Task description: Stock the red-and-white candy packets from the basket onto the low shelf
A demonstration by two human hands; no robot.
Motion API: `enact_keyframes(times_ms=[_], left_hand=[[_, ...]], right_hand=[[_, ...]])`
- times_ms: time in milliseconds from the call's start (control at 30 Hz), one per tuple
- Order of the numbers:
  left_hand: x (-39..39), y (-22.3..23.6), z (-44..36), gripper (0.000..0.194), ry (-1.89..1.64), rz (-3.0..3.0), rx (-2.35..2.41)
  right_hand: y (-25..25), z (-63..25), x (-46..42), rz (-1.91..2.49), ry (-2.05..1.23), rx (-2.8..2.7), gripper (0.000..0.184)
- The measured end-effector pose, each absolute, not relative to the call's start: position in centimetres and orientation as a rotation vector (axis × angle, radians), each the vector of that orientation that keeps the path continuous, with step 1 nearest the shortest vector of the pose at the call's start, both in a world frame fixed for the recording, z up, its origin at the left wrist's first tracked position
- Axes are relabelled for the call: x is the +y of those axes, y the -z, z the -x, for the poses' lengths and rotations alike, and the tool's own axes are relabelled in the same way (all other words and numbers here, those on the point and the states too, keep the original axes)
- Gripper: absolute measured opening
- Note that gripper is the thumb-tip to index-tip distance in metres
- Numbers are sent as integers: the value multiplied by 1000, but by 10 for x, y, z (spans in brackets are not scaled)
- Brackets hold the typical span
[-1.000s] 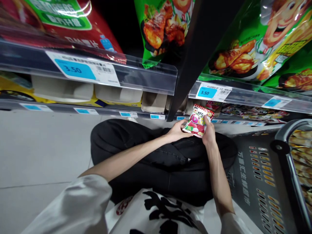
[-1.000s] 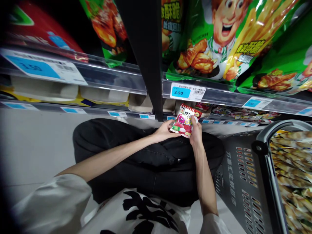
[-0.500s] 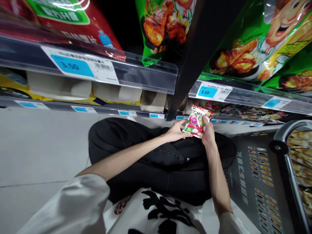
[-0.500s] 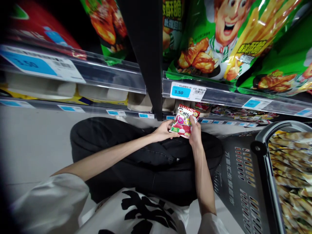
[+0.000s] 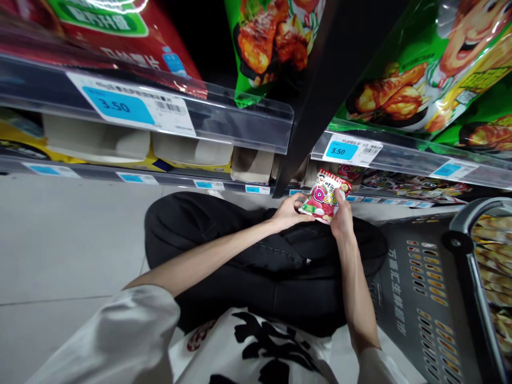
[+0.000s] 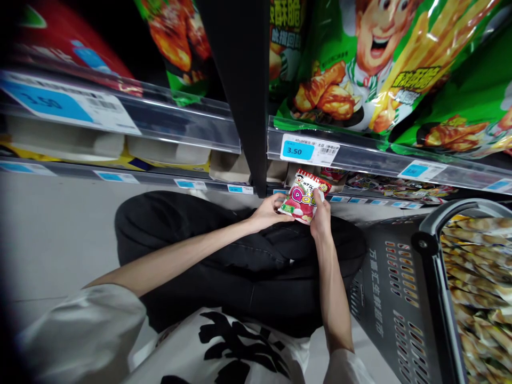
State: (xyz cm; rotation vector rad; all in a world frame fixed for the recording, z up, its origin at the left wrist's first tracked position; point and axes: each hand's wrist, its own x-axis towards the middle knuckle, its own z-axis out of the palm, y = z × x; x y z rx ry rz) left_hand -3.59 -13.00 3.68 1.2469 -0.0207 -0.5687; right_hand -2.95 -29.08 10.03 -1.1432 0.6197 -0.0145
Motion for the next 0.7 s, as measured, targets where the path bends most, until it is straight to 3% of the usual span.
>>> enact_keyframes(times_ms=[700], left_hand=[[-130, -43, 38, 57, 599, -1211, -74]], right_hand=[[-98, 30, -292, 1143, 25, 621, 33]])
